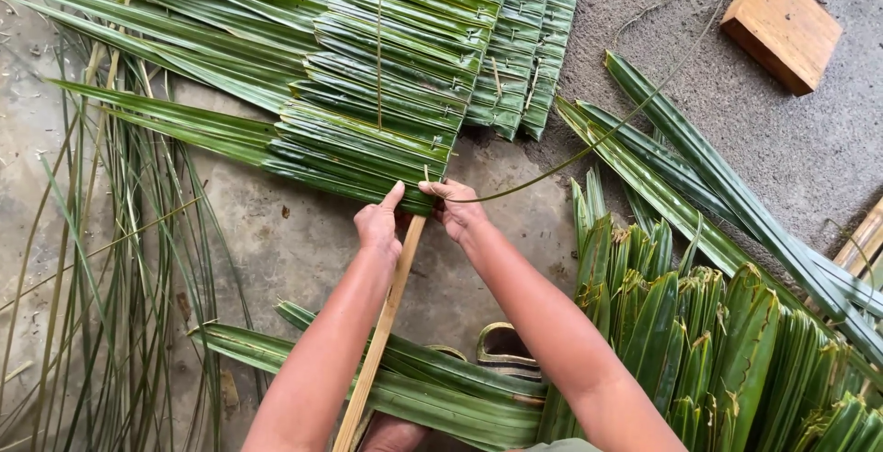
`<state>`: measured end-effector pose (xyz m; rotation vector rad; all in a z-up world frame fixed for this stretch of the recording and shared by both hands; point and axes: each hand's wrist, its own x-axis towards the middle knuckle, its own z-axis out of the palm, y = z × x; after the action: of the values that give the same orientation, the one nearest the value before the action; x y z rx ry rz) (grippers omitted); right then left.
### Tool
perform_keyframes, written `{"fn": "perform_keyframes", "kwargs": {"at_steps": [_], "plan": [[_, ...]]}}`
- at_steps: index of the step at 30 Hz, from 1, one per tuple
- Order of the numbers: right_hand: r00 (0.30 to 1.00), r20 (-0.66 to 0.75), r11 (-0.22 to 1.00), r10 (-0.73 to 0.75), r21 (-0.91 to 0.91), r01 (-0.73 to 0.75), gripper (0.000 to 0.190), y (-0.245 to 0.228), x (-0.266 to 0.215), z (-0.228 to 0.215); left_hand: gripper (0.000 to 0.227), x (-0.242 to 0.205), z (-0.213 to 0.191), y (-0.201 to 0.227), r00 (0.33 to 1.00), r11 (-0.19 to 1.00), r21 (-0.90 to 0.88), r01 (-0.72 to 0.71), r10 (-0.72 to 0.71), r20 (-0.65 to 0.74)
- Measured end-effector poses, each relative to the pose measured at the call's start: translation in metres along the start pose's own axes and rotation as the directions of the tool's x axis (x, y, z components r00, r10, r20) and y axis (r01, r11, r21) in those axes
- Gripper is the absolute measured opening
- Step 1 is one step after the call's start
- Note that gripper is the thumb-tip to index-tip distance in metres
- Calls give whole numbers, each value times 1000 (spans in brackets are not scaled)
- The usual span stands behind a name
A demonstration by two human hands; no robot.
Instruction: Weaving individual palm leaves onto a wooden slat to create a thatched panel.
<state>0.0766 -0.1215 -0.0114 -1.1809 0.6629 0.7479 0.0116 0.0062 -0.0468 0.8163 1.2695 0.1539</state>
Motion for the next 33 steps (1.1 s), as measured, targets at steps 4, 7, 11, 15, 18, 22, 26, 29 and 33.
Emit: {"fn": "perform_keyframes", "kwargs": {"at_steps": [4, 7, 11, 15, 18, 22, 26, 29, 33], "plan": [[1000, -2, 999, 26, -21, -26, 47, 4, 15, -4, 60, -37, 12, 26, 1000, 998, 64, -8, 8, -9], [999, -4, 998, 39, -41, -40, 43, -5, 10, 1, 72, -58, 18, 39, 999, 998, 52, -24, 26, -38], [999, 23, 995, 38, -93, -36, 41, -21, -11, 6, 66, -84, 33, 55, 1000, 1000, 18, -17, 17, 9], [997, 58, 989, 45, -145, -36, 37, -40, -36, 8, 60, -88, 35, 56, 999, 999, -26, -38, 38, 14], [998, 63, 993, -7, -117, 14, 23, -40, -16, -8, 68, -81, 34, 54, 999, 998, -55, -31, 32, 15], [994, 95, 987, -55, -145, 69, 24, -40, -24, 4, 66, -88, 35, 57, 999, 998, -64, -11, 14, 42], [994, 91, 966, -56, -248, 77, 20, -39, -18, 8, 57, -65, 29, 40, 996, 995, -91, -28, 36, 84], [996, 77, 962, -40, -265, 59, 20, -43, -22, 12, 54, -69, 30, 44, 994, 995, -96, -33, 42, 100], [997, 49, 960, -52, -274, 63, 28, -27, -2, 6, 53, -70, 31, 47, 996, 998, -63, -30, 35, 78]]}}
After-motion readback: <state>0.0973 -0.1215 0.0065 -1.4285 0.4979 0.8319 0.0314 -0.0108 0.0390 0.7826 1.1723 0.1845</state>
